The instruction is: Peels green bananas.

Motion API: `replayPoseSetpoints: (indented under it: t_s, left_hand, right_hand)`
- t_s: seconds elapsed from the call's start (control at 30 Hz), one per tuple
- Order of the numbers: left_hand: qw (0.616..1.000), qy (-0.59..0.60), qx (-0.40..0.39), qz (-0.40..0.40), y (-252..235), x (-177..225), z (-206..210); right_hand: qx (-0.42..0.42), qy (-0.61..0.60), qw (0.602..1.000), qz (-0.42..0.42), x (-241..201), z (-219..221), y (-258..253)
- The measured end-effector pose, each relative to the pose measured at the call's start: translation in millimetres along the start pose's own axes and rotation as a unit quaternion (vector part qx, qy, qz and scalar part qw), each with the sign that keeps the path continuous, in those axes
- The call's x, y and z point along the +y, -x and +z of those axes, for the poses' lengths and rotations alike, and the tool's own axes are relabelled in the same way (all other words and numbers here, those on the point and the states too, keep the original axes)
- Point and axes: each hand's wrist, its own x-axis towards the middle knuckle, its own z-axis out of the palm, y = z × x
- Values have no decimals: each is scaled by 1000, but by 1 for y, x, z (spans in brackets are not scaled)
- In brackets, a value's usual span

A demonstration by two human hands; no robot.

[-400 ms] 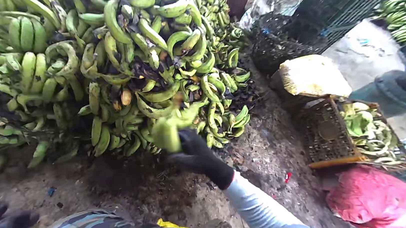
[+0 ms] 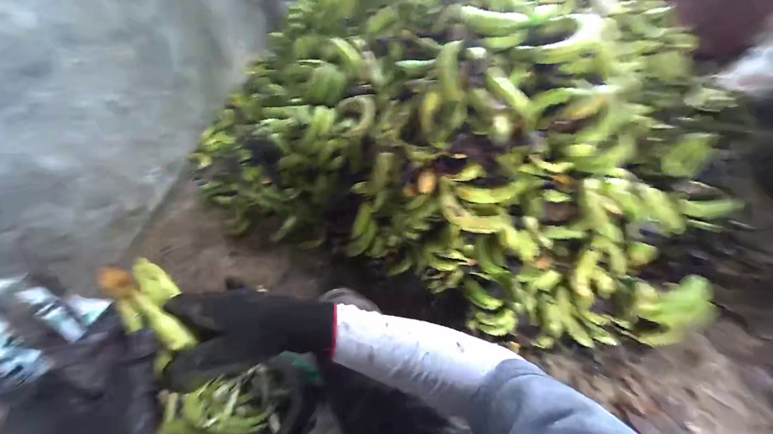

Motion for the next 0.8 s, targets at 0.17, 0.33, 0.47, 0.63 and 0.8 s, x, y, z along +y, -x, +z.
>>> replayPoseSetpoints:
  t_s: [0.17, 0.33, 0.47, 0.63, 0.8]
  left_hand:
    - [941, 120, 174, -263, 76, 47, -9]
    - [889, 93, 193, -404, 123, 44, -18]
    - [876, 158, 205, -406, 151, 38, -30]
    - [873, 246, 232, -352, 176, 33, -44]
    - [916, 149, 240, -284, 150, 42, -34]
  right_hand:
    - [-201, 114, 973, 28, 13, 76, -64]
    - [-241, 262, 930, -89, 43, 120, -108]
    - [-198, 233, 949, -72, 69, 119, -137]
    - [-136, 191, 971, 52, 85, 101, -160]
    - [-72, 11, 989, 133, 90, 146, -127]
